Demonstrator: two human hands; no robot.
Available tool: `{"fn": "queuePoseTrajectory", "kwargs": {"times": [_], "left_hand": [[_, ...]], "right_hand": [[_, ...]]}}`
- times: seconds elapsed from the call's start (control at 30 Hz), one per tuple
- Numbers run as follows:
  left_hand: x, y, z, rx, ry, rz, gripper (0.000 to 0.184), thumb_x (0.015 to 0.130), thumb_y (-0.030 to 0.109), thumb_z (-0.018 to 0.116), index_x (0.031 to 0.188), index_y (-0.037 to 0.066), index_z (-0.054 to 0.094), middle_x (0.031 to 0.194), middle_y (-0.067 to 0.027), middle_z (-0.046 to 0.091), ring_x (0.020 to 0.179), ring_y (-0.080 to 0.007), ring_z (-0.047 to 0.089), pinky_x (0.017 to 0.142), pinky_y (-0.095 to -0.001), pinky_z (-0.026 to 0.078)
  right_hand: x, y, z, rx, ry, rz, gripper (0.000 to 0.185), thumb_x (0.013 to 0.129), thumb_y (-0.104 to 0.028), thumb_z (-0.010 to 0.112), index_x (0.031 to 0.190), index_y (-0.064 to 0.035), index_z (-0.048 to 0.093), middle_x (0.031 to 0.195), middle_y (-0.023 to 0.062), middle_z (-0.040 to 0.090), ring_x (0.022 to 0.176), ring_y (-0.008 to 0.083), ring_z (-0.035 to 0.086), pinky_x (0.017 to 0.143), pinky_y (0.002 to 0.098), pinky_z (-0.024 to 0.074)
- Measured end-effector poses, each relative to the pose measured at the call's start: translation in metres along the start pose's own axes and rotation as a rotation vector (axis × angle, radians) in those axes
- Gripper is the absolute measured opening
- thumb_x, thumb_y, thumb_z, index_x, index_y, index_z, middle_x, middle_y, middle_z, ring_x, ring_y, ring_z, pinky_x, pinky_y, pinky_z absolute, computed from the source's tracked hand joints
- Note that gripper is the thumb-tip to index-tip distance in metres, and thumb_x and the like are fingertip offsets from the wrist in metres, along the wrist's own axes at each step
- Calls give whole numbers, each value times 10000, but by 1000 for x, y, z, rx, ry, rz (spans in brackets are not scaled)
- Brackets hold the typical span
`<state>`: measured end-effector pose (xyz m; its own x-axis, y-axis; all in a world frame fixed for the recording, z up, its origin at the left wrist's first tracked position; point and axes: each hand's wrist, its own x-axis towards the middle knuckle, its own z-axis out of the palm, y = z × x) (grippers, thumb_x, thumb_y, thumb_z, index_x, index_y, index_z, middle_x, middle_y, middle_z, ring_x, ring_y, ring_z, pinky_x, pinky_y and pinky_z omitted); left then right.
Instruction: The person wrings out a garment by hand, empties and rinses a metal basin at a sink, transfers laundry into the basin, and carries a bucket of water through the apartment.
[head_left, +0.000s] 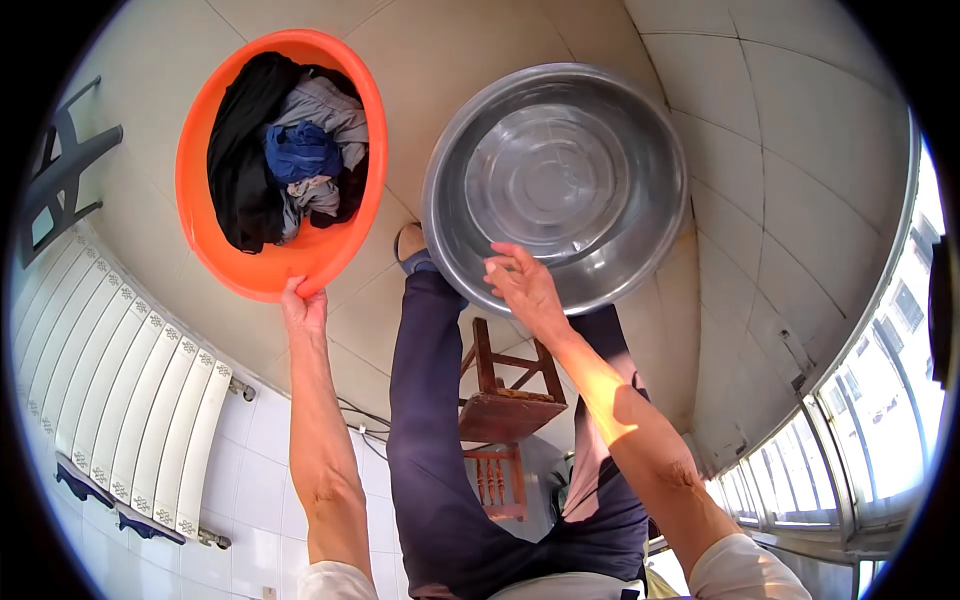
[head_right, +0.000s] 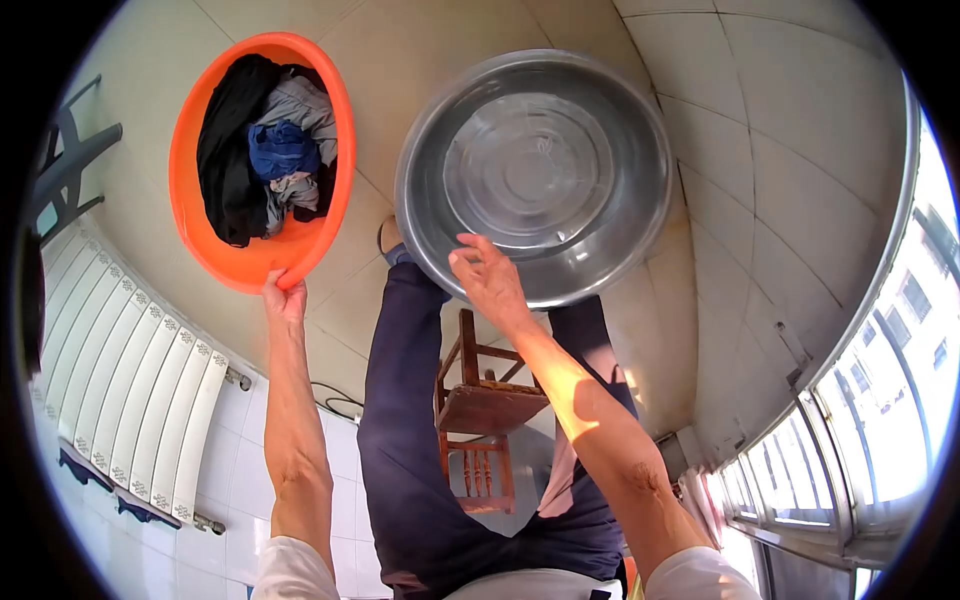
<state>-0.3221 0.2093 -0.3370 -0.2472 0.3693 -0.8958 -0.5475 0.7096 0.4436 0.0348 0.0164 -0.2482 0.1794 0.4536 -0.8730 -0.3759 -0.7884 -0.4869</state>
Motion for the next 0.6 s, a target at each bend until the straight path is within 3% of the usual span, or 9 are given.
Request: {"fn": "queuePoseTrajectory", "kwargs": {"times": [0.1, 0.2, 0.27, 0.3, 0.37, 0.4, 0.47, 0.6], "left_hand": [[-15, -7, -46, 18, 26, -46, 370, 803, -103, 576, 1158, 2, 584, 1085, -121, 660, 1001, -277, 667, 879, -413, 595], [-53, -11, -66, 84, 31, -68, 436, 793, -104, 573, 1217, 0, 574, 1159, -116, 650, 1081, -283, 647, 961, -444, 568], [-68, 1, -83, 146, 35, -57, 487, 788, -104, 571, 1265, -3, 557, 1233, -113, 626, 1154, -289, 620, 1021, -455, 538], [-72, 8, -89, 154, 39, -55, 487, 788, -104, 571, 1265, -3, 557, 1233, -113, 626, 1154, -289, 620, 1021, -455, 538], [-85, 18, -100, 242, 46, -14, 523, 781, -94, 563, 1297, -10, 534, 1268, -112, 611, 1182, -290, 609, 1035, -445, 530], [-94, 23, -104, 247, 48, -15, 523, 781, -94, 563, 1297, -10, 534, 1268, -112, 611, 1182, -290, 609, 1035, -445, 530], [-116, 37, -101, 342, 46, 28, 556, 774, -80, 557, 1324, -18, 513, 1297, -119, 599, 1188, -288, 608, 1045, -449, 522], [-189, 57, -76, 491, 86, 74, 597, 775, -67, 539, 1367, -15, 484, 1298, -124, 599, 1187, -283, 615, 1055, -452, 515]], "right_hand": [[56, -34, 44, 12, -67, 35, 810, 904, -544, 651, 1465, -12, 411, 1322, 220, 601, 1178, 302, 631, 972, 398, 507], [97, -49, 83, 25, -63, 96, 954, 843, -609, 697, 1489, 11, 368, 1365, 233, 564, 1227, 319, 594, 940, 409, 520], [111, -58, 107, 206, -45, 121, 840, 819, -452, 752, 1450, -3, 428, 1285, 231, 620, 1148, 341, 638, 894, 422, 534], [120, -48, 115, 214, -47, 126, 840, 819, -452, 752, 1450, -3, 428, 1285, 231, 620, 1148, 341, 638, 894, 422, 534], [131, -15, 125, -65, 74, 100, 584, 786, -148, 739, 1313, 24, 554, 1026, 158, 672, 914, 246, 639, 840, 357, 524], [126, -4, 127, -61, 74, 105, 584, 786, -148, 739, 1313, 24, 554, 1026, 158, 672, 914, 246, 639, 840, 357, 524], [96, 1, 131, 53, 130, 136, 453, 738, -18, 641, 1187, 42, 619, 966, 153, 677, 843, 249, 643, 785, 367, 529], [39, 15, 112, 168, 25, 192, 430, 749, -24, 638, 1173, 43, 626, 1003, 143, 671, 897, 240, 637, 812, 363, 523]]}}
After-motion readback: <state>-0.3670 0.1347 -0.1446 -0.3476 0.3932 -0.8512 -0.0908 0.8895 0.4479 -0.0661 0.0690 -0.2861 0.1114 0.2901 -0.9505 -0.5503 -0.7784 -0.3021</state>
